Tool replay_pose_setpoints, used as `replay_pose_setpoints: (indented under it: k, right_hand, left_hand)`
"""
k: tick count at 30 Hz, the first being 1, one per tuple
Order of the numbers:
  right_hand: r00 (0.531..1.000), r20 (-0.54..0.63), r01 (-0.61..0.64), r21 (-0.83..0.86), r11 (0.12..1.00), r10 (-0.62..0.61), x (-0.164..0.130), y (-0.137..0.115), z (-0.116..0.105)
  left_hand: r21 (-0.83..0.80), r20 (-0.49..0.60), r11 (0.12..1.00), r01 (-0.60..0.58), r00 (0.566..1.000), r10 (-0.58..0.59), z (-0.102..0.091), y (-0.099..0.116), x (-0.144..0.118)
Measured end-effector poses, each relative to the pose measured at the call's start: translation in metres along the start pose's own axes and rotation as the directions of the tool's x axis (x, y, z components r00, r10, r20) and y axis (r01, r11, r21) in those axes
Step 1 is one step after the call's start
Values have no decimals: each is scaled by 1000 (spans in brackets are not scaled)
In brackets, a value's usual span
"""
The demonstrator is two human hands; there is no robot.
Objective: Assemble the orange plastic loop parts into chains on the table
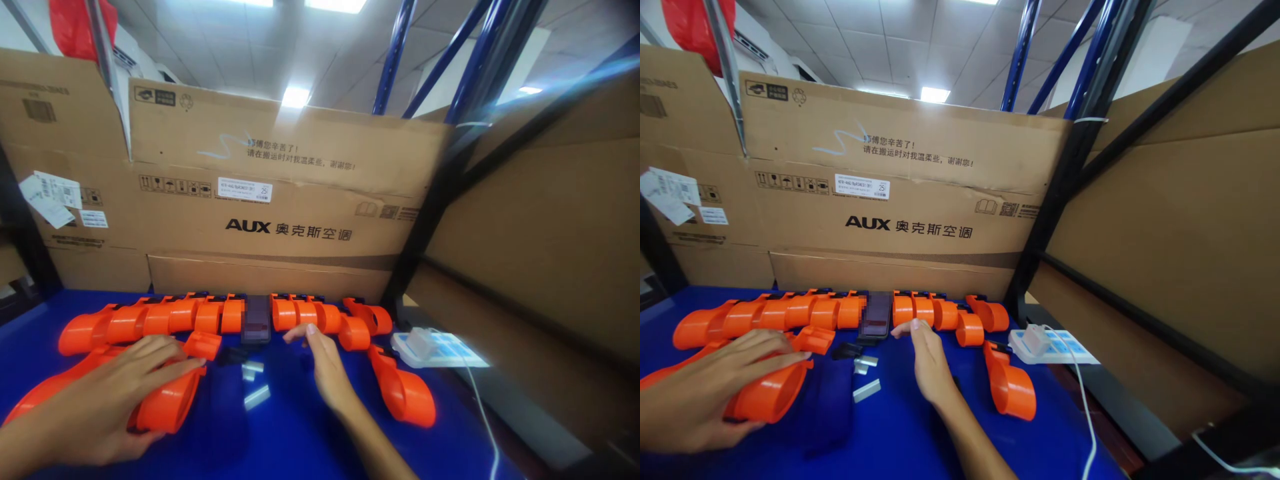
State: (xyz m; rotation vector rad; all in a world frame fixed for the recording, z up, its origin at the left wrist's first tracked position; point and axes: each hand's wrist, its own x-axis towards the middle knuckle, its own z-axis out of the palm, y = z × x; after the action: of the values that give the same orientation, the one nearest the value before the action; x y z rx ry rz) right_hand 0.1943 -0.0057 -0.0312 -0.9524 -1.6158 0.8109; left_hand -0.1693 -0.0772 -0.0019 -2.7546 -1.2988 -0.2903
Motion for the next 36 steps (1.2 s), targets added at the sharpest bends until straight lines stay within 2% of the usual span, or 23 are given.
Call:
replay_pose_setpoints:
  k: [5, 9, 13, 15, 17, 19, 20, 22, 24, 26, 27, 28, 33, 36]
  right_hand:
    - [999, 44, -4, 19, 1000, 3, 0, 3, 4]
    - [980, 191, -90, 137, 986, 63, -1, 7, 16]
    - [942, 310, -221, 279, 935, 130, -3, 9, 28]
    - [941, 297, -259, 325, 910, 161, -4, 10, 29]
    - [957, 213, -264, 361, 895, 196, -3, 10, 27]
    - [968, 112, -249, 379, 891, 223, -2, 9, 22]
    - [970, 80, -242, 380, 893, 229, -1, 8, 20]
    - [972, 57, -230, 379, 896, 226, 1, 7, 16]
    - [974, 57, -224, 376, 899, 219, 3, 8, 15]
    - [975, 54, -219, 364, 905, 215, 3, 10, 17]
    - [975, 61, -220, 350, 910, 212, 3, 11, 18]
    - [975, 74, -222, 331, 917, 209, 3, 12, 20]
    - [984, 108, -159, 170, 973, 142, 5, 12, 11]
    - [995, 88, -32, -135, 990, 44, 7, 6, -6]
  left_hand:
    - [19, -69, 998, -52, 996, 53, 1, 15, 11]
    - [-32, -92, 990, -139, 986, 136, 7, 49, 32]
    - [-56, -128, 962, -267, 958, 258, 20, 80, 58]
    - [-83, -150, 942, -324, 939, 310, 25, 87, 69]
    - [-148, -179, 925, -351, 929, 324, 29, 89, 79]
    - [-279, -220, 906, -319, 940, 263, 34, 88, 89]
    - [-374, -247, 886, -275, 950, 191, 37, 88, 95]
    - [-611, -272, 777, -150, 962, -28, 45, 89, 110]
    - [-843, -201, 536, -45, 951, -235, 54, 93, 127]
    - [-973, -66, 232, 3, 954, -291, 62, 97, 144]
    - [-992, -32, 123, 5, 955, -294, 65, 98, 151]
    - [-999, -16, 51, 0, 951, -308, 67, 99, 156]
    - [-993, 15, -110, -40, 889, -457, 72, 88, 158]
    - [-975, 74, -213, -63, 810, -581, 73, 71, 149]
